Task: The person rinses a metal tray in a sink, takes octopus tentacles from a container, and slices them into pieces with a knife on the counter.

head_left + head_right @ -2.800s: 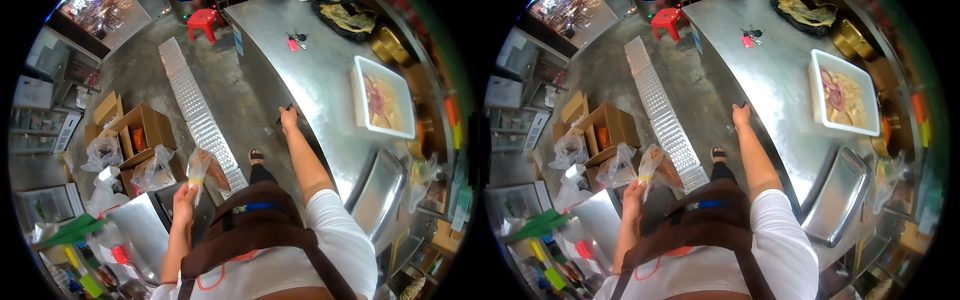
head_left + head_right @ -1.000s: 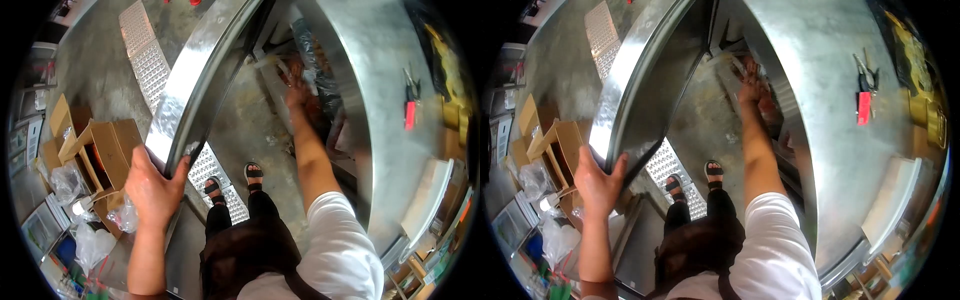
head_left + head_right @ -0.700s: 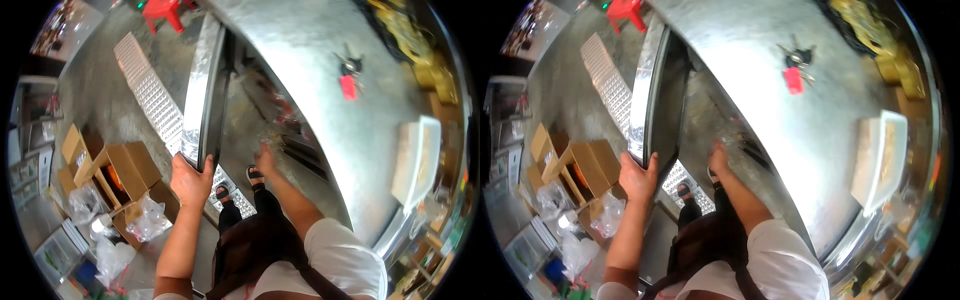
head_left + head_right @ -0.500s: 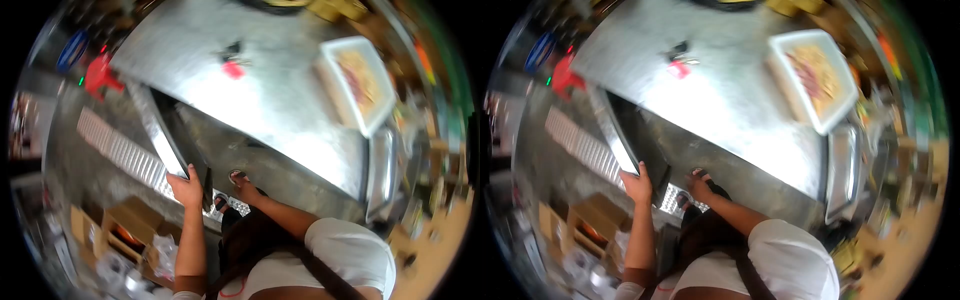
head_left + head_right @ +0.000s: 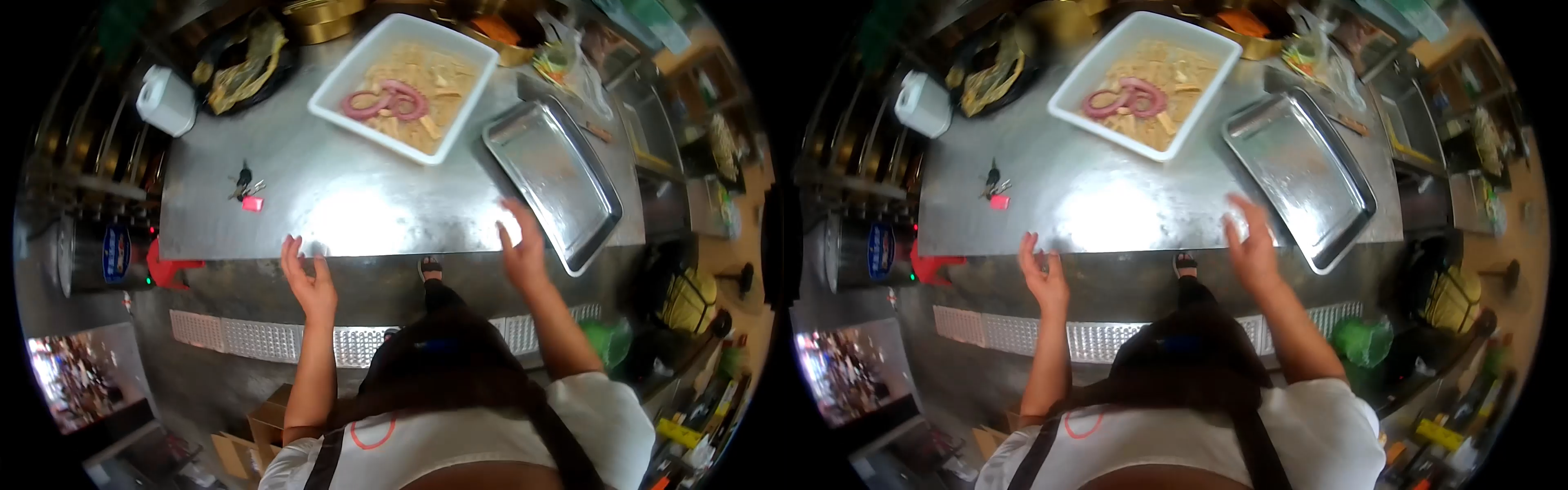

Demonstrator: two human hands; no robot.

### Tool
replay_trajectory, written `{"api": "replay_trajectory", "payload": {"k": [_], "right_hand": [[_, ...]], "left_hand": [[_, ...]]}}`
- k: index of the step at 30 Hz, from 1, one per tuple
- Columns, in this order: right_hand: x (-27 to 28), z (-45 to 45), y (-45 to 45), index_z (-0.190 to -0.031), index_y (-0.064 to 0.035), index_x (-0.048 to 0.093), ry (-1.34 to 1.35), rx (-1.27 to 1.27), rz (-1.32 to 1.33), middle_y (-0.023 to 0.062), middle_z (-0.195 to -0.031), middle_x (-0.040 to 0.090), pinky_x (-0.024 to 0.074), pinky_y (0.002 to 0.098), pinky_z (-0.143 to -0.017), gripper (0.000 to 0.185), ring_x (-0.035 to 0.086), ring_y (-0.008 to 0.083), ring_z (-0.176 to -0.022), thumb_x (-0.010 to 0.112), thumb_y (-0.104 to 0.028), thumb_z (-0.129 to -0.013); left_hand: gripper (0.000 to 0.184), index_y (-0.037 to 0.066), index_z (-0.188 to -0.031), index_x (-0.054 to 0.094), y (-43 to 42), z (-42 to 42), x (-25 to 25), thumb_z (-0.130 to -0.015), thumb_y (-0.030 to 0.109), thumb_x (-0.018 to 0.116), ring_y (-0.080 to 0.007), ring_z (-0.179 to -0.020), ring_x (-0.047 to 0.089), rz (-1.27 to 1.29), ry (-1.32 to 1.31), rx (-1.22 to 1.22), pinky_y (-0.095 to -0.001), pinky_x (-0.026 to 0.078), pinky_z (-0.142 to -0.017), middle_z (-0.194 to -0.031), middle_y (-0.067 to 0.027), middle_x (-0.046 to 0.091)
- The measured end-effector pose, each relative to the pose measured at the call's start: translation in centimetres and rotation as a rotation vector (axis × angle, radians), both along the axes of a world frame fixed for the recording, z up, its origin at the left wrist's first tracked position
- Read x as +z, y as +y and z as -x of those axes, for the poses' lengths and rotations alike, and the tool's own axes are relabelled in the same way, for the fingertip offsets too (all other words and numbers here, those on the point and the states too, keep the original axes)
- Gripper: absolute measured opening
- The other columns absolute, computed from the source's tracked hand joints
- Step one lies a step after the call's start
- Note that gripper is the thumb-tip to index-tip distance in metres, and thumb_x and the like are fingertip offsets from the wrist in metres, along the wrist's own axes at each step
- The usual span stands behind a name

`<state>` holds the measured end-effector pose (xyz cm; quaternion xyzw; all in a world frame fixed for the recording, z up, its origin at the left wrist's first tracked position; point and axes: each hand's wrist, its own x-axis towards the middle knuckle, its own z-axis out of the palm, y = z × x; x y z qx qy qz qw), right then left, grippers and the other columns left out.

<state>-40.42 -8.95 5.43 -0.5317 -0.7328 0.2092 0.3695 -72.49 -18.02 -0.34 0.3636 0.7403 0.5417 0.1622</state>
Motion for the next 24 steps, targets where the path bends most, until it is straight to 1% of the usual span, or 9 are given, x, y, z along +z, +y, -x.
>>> {"api": "replay_trajectory", "payload": {"k": [2, 4, 7, 10, 12, 14, 17, 20, 24], "right_hand": [[-1.5, -6.3, 3.4, -0.123, 0.0012, 0.05, -0.141, -0.27, -0.126, 0.0234, -0.13, 0.048, 0.0348, 0.043, -0.103, 0.043, 0.044, 0.0397, -0.121, 0.063, -0.01, -0.084], [-3.5, -14.0, 4.9, -0.131, 0.0014, 0.042, -0.477, -0.591, -0.198, 0.0275, -0.138, 0.037, 0.0277, 0.0474, -0.107, 0.061, 0.036, 0.0429, -0.127, 0.069, -0.016, -0.079], [-7.3, -23.8, 4.1, -0.133, 0.0012, 0.039, -0.585, -0.804, -0.054, 0.0303, -0.138, 0.035, 0.0284, 0.0461, -0.107, 0.066, 0.035, 0.0433, -0.127, 0.07, -0.017, -0.078], [-12.9, -28.3, 2.2, -0.132, 0.0019, 0.038, -0.307, -0.964, 0.22, 0.0297, -0.129, 0.045, 0.0378, 0.0421, -0.099, 0.065, 0.046, 0.0386, -0.12, 0.07, -0.016, -0.079], [-13.1, -27.6, 1.8, -0.123, 0.0034, 0.046, 0.217, -0.953, 0.622, 0.021, -0.109, 0.06, 0.047, 0.0361, -0.084, 0.051, 0.059, 0.0276, -0.099, 0.068, -0.015, -0.081], [-13.9, -27.2, 1.3, -0.111, 0.0034, 0.054, 0.544, -0.889, 0.579, 0.0107, -0.091, 0.065, 0.0482, 0.0311, -0.072, 0.035, 0.06, 0.0174, -0.08, 0.066, -0.013, -0.082], [-13.9, -26.7, 0.1, -0.104, 0.0021, 0.059, 0.573, -0.92, 0.553, 0.0072, -0.087, 0.064, 0.0468, 0.0286, -0.069, 0.024, 0.057, 0.0132, -0.077, 0.062, -0.01, -0.083], [-13.5, -27.4, -2.8, -0.101, 0.002, 0.06, 0.693, -0.946, 0.492, 0.0054, -0.081, 0.062, 0.0456, 0.0285, -0.065, 0.022, 0.056, 0.012, -0.072, 0.059, -0.01, -0.083], [-6.7, -25.9, -6.6, -0.099, -0.0004, 0.058, 0.733, -1.114, 0.539, 0.0034, -0.079, 0.06, 0.0449, 0.0266, -0.062, 0.019, 0.056, 0.0122, -0.069, 0.059, -0.01, -0.083]], "left_hand": [[0.038, -0.002, -0.121, 0.052, 3.9, -1.6, 2.7, -0.084, 0.003, 0.058, -0.0323, -0.125, 0.042, -0.118, 0.39, -0.134, -0.0406, 0.035, -0.102, -0.134, -0.0186, 0.045], [0.037, -0.001, -0.12, 0.053, 8.1, -3.7, 5.5, -0.083, 0.004, 0.058, -0.0337, -0.124, 0.042, -0.117, 0.469, -0.241, -0.0413, 0.035, -0.102, -0.133, -0.019, 0.046], [0.037, -0.001, -0.119, 0.053, 14.6, -7.2, 7.0, -0.083, 0.005, 0.059, -0.036, -0.123, 0.043, -0.069, 0.551, -0.46, -0.0421, 0.035, -0.103, -0.131, -0.0202, 0.047], [0.038, -0.001, -0.12, 0.052, 19.4, -11.0, 7.2, -0.084, 0.009, 0.061, -0.0384, -0.12, 0.045, 0.079, 0.51, -0.681, -0.042, 0.035, -0.102, -0.127, -0.023, 0.049], [0.042, -0.001, -0.124, 0.049, 21.5, -13.4, 6.6, -0.087, 0.016, 0.061, -0.0381, -0.117, 0.048, 0.254, 0.543, -0.84, -0.0396, 0.038, -0.099, -0.124, -0.0232, 0.052], [0.047, -0.003, -0.126, 0.045, 22.1, -14.7, 4.9, -0.086, 0.017, 0.061, -0.0411, -0.113, 0.05, 0.228, 0.553, -0.834, -0.0433, 0.041, -0.094, -0.122, -0.0264, 0.052], [0.052, -0.004, -0.127, 0.044, 22.7, -15.3, 4.6, -0.086, 0.024, 0.061, -0.0408, -0.097, 0.06, 0.36, 0.583, -0.736, -0.0443, 0.047, -0.082, -0.108, -0.0258, 0.06], [0.052, -0.003, -0.126, 0.045, 23.2, -14.6, 3.0, -0.086, 0.025, 0.062, -0.0404, -0.095, 0.061, 0.379, 0.717, -0.719, -0.0447, 0.048, -0.081, -0.105, -0.0251, 0.061], [0.05, -0.002, -0.125, 0.047, 23.5, -15.0, 2.8, -0.085, 0.024, 0.062, -0.0403, -0.103, 0.057, 0.388, 0.738, -0.703, -0.0451, 0.047, -0.084, -0.114, -0.0251, 0.058]]}}
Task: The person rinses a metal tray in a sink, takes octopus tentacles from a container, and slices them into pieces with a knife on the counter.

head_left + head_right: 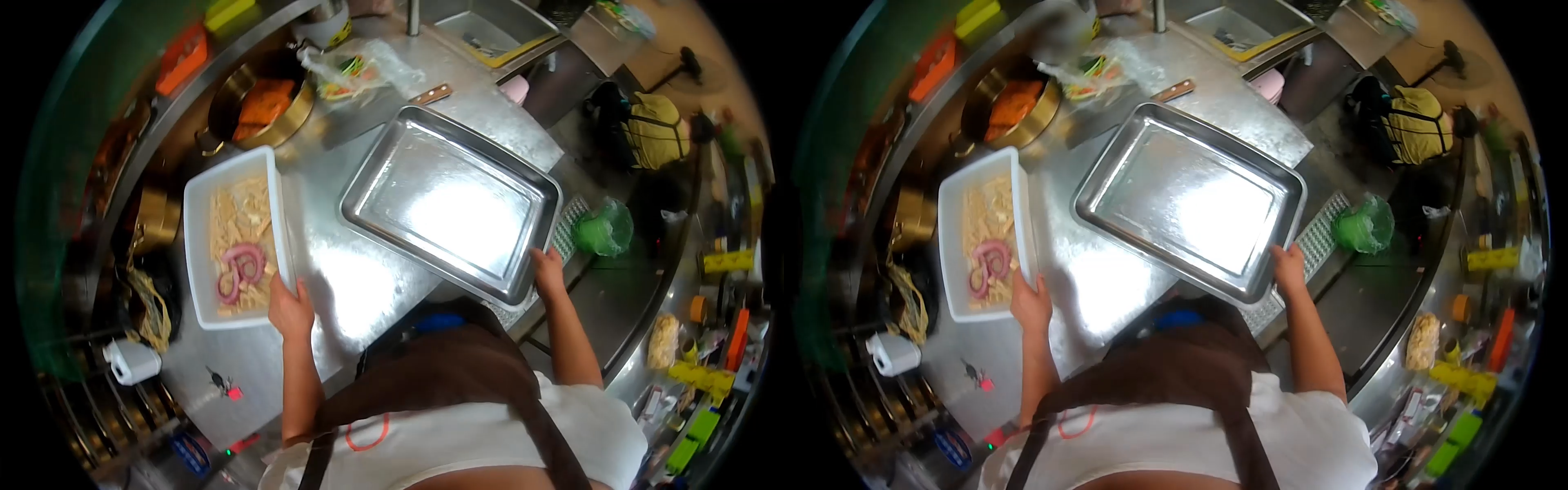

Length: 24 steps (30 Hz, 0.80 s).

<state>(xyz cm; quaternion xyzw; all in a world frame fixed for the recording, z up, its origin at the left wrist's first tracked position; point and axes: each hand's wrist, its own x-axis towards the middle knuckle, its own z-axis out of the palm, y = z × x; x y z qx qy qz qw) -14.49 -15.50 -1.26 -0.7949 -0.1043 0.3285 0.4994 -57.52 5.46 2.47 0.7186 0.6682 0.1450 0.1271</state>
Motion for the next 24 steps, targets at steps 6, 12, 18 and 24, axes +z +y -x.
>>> {"api": "replay_trajectory", "payload": {"k": [6, 12, 18, 24], "right_hand": [[2.3, -4.3, -5.3, -0.097, -0.001, 0.057, 0.149, -0.291, -0.228, 0.0049, -0.084, 0.06, 0.0471, 0.0294, -0.065, 0.017, 0.058, 0.0152, -0.072, 0.059, -0.01, -0.082], [2.9, -11.2, -2.4, -0.086, 0.0039, 0.059, 0.065, -0.474, -0.308, 0.0079, -0.077, 0.06, 0.048, 0.0317, -0.062, 0.015, 0.059, 0.0195, -0.067, 0.057, -0.01, -0.08], [1.1, -22.6, 0.9, -0.083, 0.0035, 0.057, -0.142, -0.333, -0.201, 0.0085, -0.078, 0.059, 0.0458, 0.0311, -0.063, 0.019, 0.057, 0.0184, -0.069, 0.061, -0.014, -0.079], [4.5, -22.4, 8.9, -0.07, -0.0042, 0.054, -0.066, 0.13, -0.055, 0.0007, -0.06, 0.053, 0.036, 0.0249, -0.044, 0.022, 0.046, 0.0072, -0.052, 0.063, -0.018, -0.084]], "left_hand": [[0.042, -0.002, -0.12, 0.049, 0.0, -1.2, 1.2, -0.088, 0.024, 0.059, -0.04, -0.118, 0.048, -0.116, -0.026, 0.037, -0.0462, 0.044, -0.091, -0.132, -0.0232, 0.044], [0.038, -0.002, -0.12, 0.049, -0.8, -2.6, 1.4, -0.087, 0.013, 0.06, -0.0391, -0.121, 0.044, -0.387, -0.017, 0.028, -0.0445, 0.037, -0.1, -0.131, -0.0212, 0.045], [0.045, 0.001, -0.129, 0.046, -2.4, -18.0, 3.0, -0.086, 0.006, 0.058, -0.0254, -0.127, 0.041, -0.044, -0.735, 0.0, -0.0374, 0.031, -0.106, -0.137, -0.0151, 0.044], [0.053, -0.001, -0.135, 0.036, -0.7, -34.7, 5.4, -0.092, 0.022, 0.057, -0.0271, -0.121, 0.047, 0.569, -1.528, -0.012, -0.0415, 0.036, -0.102, -0.129, -0.0201, 0.048]]}}
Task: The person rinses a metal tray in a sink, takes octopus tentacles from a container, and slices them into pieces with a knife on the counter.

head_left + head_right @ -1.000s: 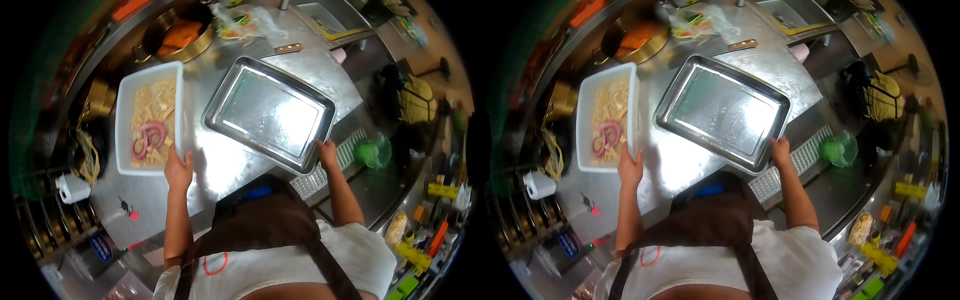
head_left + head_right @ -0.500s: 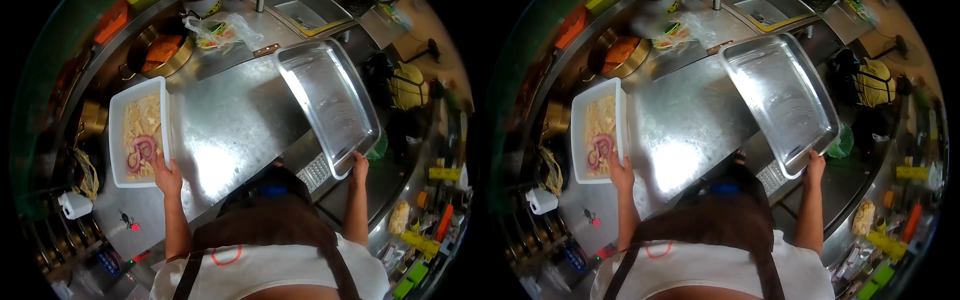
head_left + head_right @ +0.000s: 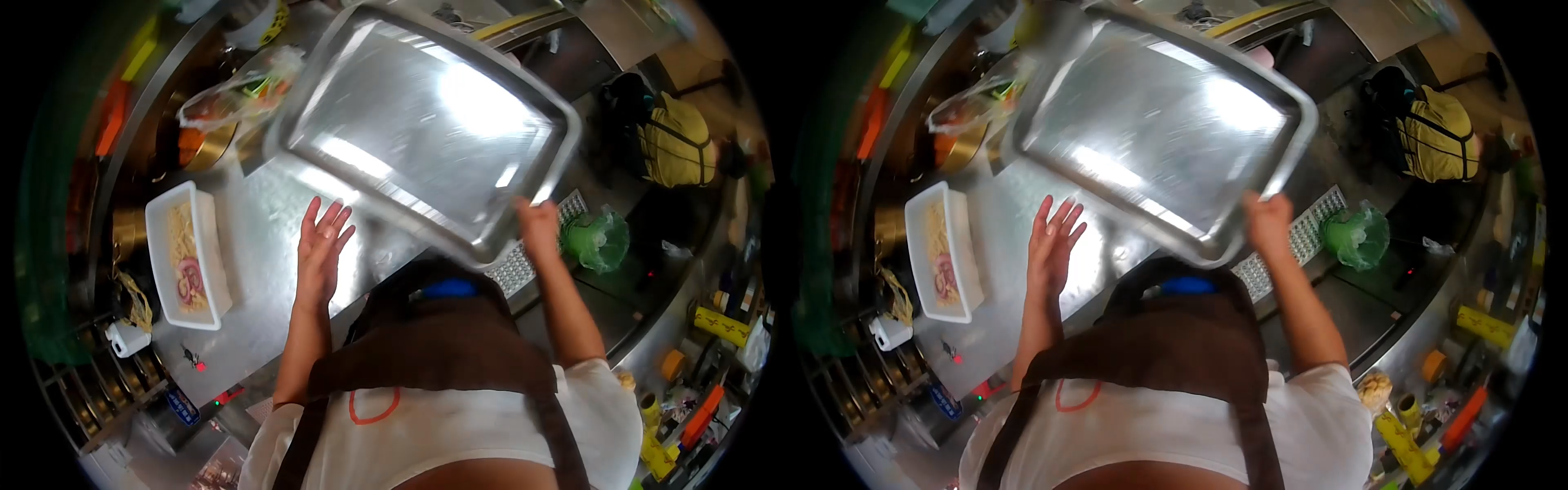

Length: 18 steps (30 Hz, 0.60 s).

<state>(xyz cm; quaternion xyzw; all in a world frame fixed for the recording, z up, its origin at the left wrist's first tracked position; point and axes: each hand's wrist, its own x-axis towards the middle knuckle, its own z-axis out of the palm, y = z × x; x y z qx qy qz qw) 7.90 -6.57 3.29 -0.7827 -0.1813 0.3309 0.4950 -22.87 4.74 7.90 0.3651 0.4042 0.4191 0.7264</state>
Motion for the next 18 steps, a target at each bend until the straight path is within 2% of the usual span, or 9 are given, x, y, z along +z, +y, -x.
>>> {"api": "replay_trajectory", "payload": {"k": [2, 3, 4, 5, 6, 9, 12, 14, 18], "right_hand": [[1.1, 2.8, 2.0, -0.073, -0.0027, 0.054, 0.261, 0.154, -0.078, 0.0003, -0.062, 0.054, 0.0377, 0.0268, -0.046, 0.017, 0.046, 0.0083, -0.053, 0.06, -0.014, -0.085], [-1.0, 4.0, 2.5, -0.081, -0.0014, 0.057, 0.216, 0.268, -0.052, 0.0011, -0.064, 0.055, 0.0383, 0.0259, -0.046, 0.013, 0.045, 0.0089, -0.051, 0.058, -0.013, -0.087], [-1.2, 5.9, 3.4, -0.092, 0.0004, 0.058, 0.199, 0.319, -0.231, 0.0012, -0.066, 0.056, 0.0394, 0.0247, -0.048, 0.017, 0.046, 0.0083, -0.053, 0.057, -0.017, -0.09], [-0.9, 6.8, 3.9, -0.101, 0.0026, 0.057, 0.364, 0.391, -0.218, 0.0018, -0.07, 0.057, 0.0445, 0.0273, -0.055, 0.03, 0.051, 0.0102, -0.061, 0.058, -0.026, -0.091], [-0.5, 6.5, 4.6, -0.11, 0.0032, 0.056, 0.226, 0.615, -0.075, 0.0087, -0.085, 0.062, 0.0479, 0.0294, -0.077, 0.042, 0.057, 0.0127, -0.083, 0.053, -0.036, -0.095], [-2.9, 9.3, 4.4, -0.12, 0.0028, 0.054, 0.512, 0.608, -0.398, 0.0177, -0.11, 0.06, 0.0401, 0.0334, -0.098, 0.05, 0.054, 0.0228, -0.109, 0.045, -0.041, -0.097], [-6.7, 10.6, 4.3, -0.131, 0.0012, 0.046, 0.118, 0.956, -0.377, 0.0197, -0.137, 0.044, 0.0247, 0.039, -0.111, 0.055, 0.037, 0.0291, -0.131, 0.042, -0.041, -0.097], [-7.9, 10.9, 4.2, -0.138, -0.0001, 0.038, -0.732, 1.381, -0.435, 0.0157, -0.148, 0.031, 0.0143, 0.0441, -0.114, 0.062, 0.023, 0.0309, -0.139, 0.045, -0.043, -0.094], [-9.8, 9.6, 5.5, -0.143, -0.0017, 0.03, -0.921, 1.591, -0.438, 0.0129, -0.152, 0.023, 0.0063, 0.0458, -0.116, 0.074, 0.015, 0.0258, -0.143, 0.047, -0.049, -0.089]], "left_hand": [[0.039, -0.005, -0.119, 0.05, 0.4, 0.0, -1.7, -0.093, 0.022, 0.056, -0.0237, -0.102, 0.056, 0.115, -0.005, 0.025, -0.0386, 0.042, -0.094, -0.108, -0.016, 0.058], [0.027, -0.006, -0.104, 0.057, 0.0, -0.4, -1.4, -0.092, 0.019, 0.053, -0.0221, -0.086, 0.058, 0.387, 0.052, 0.396, -0.0364, 0.047, -0.083, -0.092, -0.0117, 0.06], [0.024, -0.005, -0.101, 0.058, -0.4, 1.3, -2.4, -0.089, 0.014, 0.052, -0.0232, -0.084, 0.058, 0.416, 0.018, 0.468, -0.0359, 0.049, -0.078, -0.09, -0.0117, 0.059], [0.02, -0.005, -0.094, 0.059, -0.8, 2.1, -2.0, -0.084, 0.01, 0.051, -0.0244, -0.082, 0.059, 0.401, 0.109, 0.582, -0.0366, 0.05, -0.077, -0.088, -0.0121, 0.06], [0.015, -0.004, -0.087, 0.059, -1.2, 5.1, -3.7, -0.079, 0.007, 0.052, -0.0251, -0.081, 0.059, 0.297, 0.055, 0.519, -0.037, 0.05, -0.077, -0.085, -0.0122, 0.06], [0.005, 0.002, -0.074, 0.056, -3.1, 8.5, -2.8, -0.071, 0.004, 0.054, -0.0259, -0.079, 0.059, 0.288, 0.014, 0.681, -0.0382, 0.05, -0.077, -0.08, -0.0112, 0.06], [0.001, 0.006, -0.068, 0.053, -4.6, 11.7, -2.8, -0.068, 0.005, 0.053, -0.0268, -0.078, 0.06, 0.212, -0.004, 0.729, -0.0405, 0.051, -0.077, -0.078, -0.0106, 0.06], [0.004, 0.004, -0.071, 0.054, -5.5, 12.2, -1.9, -0.069, 0.007, 0.052, -0.0279, -0.078, 0.061, 0.23, -0.015, 0.809, -0.0422, 0.051, -0.077, -0.078, -0.0112, 0.06], [0.012, 0.001, -0.077, 0.056, -6.2, 12.0, -0.6, -0.07, 0.009, 0.053, -0.0283, -0.081, 0.061, 0.193, 0.017, 0.894, -0.042, 0.051, -0.077, -0.084, -0.0121, 0.06]]}}
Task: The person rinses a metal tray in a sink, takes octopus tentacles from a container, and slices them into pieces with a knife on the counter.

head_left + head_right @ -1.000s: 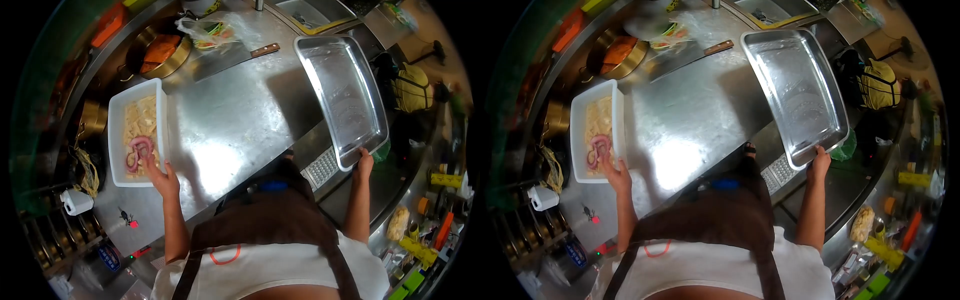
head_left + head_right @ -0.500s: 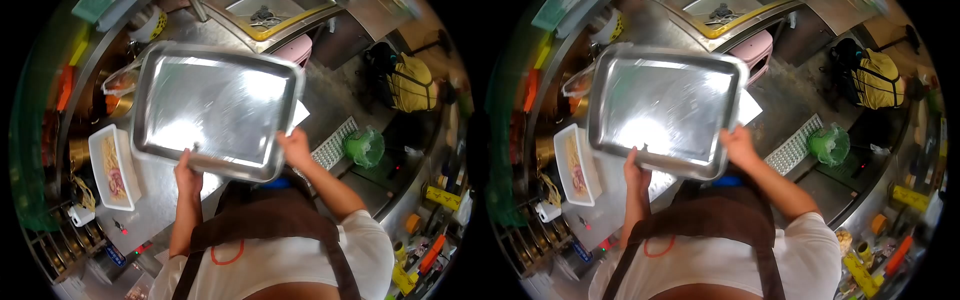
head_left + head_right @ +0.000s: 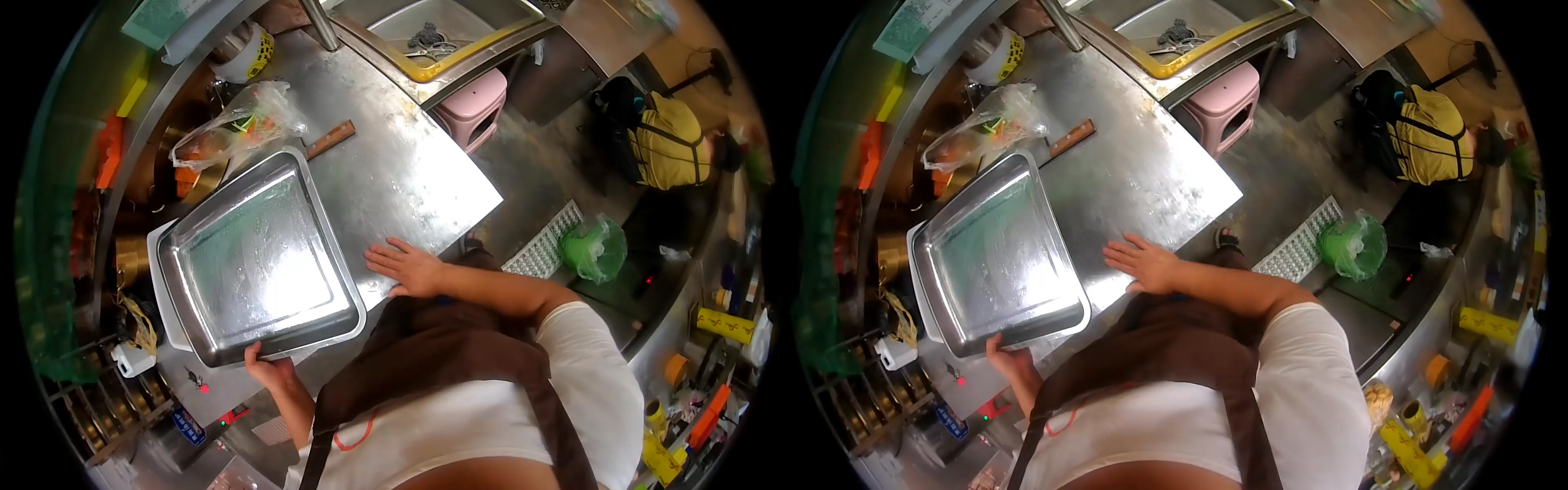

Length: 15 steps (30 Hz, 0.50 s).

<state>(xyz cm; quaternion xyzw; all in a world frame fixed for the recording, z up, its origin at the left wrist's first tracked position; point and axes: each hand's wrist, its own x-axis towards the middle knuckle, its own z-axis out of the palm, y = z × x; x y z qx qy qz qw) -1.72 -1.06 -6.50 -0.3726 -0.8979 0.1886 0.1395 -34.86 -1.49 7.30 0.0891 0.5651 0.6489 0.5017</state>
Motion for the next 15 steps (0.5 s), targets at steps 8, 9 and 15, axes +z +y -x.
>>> {"api": "replay_trajectory", "payload": {"k": [8, 9, 15], "right_hand": [[1.2, -8.4, 8.5, -0.141, -0.0003, 0.032, 0.021, 0.203, 0.018, 0.0156, -0.15, 0.027, 0.0097, 0.0465, -0.115, 0.076, 0.02, 0.0267, -0.141, 0.046, -0.053, -0.088], [1.4, -10.8, 11.3, -0.14, 0.0013, 0.033, -0.04, 0.11, 0.042, 0.0178, -0.149, 0.029, 0.0109, 0.0471, -0.115, 0.077, 0.022, 0.0278, -0.14, 0.046, -0.053, -0.088], [-0.4, -23.4, 26.0, -0.143, 0.0001, 0.028, -0.11, 0.122, -0.204, 0.0148, -0.152, 0.022, 0.0065, 0.0413, -0.117, 0.078, 0.015, 0.0252, -0.143, 0.042, -0.056, -0.091]], "left_hand": [[0.023, -0.001, -0.089, 0.057, -0.6, -4.9, -1.2, -0.069, 0.01, 0.053, -0.0286, -0.082, 0.06, 0.031, 0.016, 0.136, -0.0406, 0.051, -0.076, -0.089, -0.0125, 0.06], [0.028, -0.002, -0.094, 0.056, -0.6, -6.3, -1.5, -0.069, 0.01, 0.053, -0.0291, -0.084, 0.06, 0.041, 0.01, 0.162, -0.0414, 0.051, -0.078, -0.091, -0.0128, 0.06], [0.045, -0.002, -0.111, 0.054, -0.7, -18.7, -1.2, -0.068, 0.009, 0.053, -0.0303, -0.096, 0.057, 0.075, -0.03, 0.32, -0.0424, 0.047, -0.089, -0.104, -0.0131, 0.06]]}}
